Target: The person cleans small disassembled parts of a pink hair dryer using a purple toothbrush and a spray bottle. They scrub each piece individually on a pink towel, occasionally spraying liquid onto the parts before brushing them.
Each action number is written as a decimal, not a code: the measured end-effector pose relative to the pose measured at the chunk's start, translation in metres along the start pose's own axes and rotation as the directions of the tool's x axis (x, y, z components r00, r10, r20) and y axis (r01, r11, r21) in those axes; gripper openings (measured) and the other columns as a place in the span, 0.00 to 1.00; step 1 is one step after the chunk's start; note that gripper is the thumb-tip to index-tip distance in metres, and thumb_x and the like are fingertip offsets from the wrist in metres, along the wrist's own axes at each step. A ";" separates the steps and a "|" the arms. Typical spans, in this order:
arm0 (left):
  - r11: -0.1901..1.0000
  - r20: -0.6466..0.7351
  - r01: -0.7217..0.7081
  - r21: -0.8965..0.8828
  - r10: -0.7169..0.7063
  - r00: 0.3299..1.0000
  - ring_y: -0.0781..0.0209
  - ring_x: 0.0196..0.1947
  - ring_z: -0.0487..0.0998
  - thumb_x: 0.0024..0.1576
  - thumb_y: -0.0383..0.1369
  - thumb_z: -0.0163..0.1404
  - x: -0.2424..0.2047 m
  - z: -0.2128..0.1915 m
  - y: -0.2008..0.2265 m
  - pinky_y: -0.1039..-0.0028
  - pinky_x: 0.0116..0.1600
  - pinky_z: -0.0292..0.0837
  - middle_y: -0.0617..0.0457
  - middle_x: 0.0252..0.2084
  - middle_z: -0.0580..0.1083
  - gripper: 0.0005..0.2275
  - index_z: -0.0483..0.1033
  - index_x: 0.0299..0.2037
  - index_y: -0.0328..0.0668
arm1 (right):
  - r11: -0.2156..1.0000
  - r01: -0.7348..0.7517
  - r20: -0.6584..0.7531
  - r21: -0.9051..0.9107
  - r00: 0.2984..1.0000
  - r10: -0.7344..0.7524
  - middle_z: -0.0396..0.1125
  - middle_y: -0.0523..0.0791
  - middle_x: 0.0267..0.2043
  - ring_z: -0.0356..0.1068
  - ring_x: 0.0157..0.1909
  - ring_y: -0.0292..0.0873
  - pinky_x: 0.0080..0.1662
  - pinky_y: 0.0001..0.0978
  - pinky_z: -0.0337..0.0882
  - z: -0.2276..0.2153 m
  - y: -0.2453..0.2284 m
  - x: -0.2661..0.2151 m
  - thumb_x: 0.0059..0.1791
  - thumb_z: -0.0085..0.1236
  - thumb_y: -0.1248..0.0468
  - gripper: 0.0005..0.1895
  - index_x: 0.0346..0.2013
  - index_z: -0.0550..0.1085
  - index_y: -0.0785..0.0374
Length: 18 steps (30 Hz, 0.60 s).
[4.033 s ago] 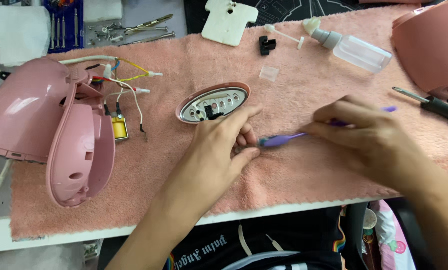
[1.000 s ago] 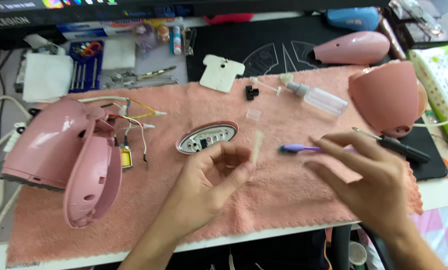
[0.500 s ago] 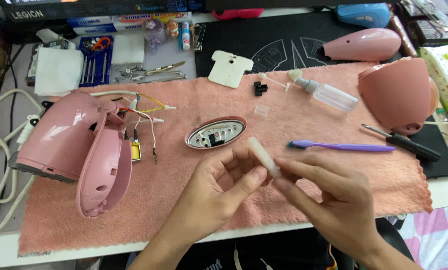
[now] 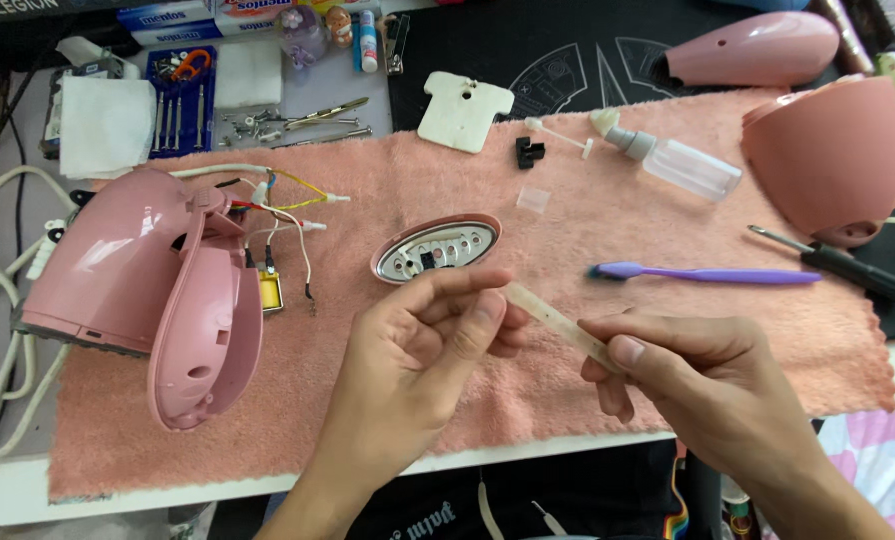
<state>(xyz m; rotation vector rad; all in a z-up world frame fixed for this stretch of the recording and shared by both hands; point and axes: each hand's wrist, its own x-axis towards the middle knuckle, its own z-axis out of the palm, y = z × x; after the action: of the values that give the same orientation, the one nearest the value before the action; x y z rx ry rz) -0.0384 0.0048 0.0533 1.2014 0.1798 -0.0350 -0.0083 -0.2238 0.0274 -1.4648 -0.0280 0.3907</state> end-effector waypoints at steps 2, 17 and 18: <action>0.999 0.014 0.043 0.011 -0.043 0.999 0.56 0.34 0.85 0.59 0.29 0.54 0.000 -0.003 -0.002 0.71 0.45 0.86 0.40 0.38 0.83 0.11 0.78 0.48 0.29 | 0.997 0.008 0.016 -0.083 1.000 -0.006 0.80 0.59 0.26 0.71 0.21 0.49 0.29 0.37 0.73 0.002 -0.006 -0.001 0.47 0.58 0.72 0.15 0.45 0.84 0.77; 0.867 0.200 0.474 -0.154 -0.443 0.874 0.54 0.35 0.82 0.64 0.29 0.49 -0.004 -0.010 -0.011 0.73 0.43 0.79 0.38 0.38 0.80 0.10 0.77 0.42 0.25 | 0.983 0.082 0.014 -0.166 0.997 -0.081 0.67 0.50 0.23 0.66 0.25 0.42 0.31 0.28 0.65 0.007 -0.012 0.001 0.53 0.53 0.71 0.15 0.49 0.82 0.72; 0.815 0.247 0.530 -0.234 -0.477 0.843 0.57 0.35 0.80 0.65 0.30 0.48 -0.004 -0.011 -0.013 0.75 0.44 0.77 0.40 0.39 0.79 0.10 0.77 0.41 0.26 | 0.987 0.081 0.017 -0.136 0.997 -0.080 0.67 0.50 0.23 0.66 0.26 0.42 0.31 0.29 0.65 0.007 -0.011 0.000 0.53 0.52 0.71 0.15 0.50 0.82 0.73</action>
<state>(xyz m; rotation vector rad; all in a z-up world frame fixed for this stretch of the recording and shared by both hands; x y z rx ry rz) -0.0454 0.0103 0.0381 0.8166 0.3340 -0.5681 -0.0071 -0.2173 0.0390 -1.5914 -0.1247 0.3366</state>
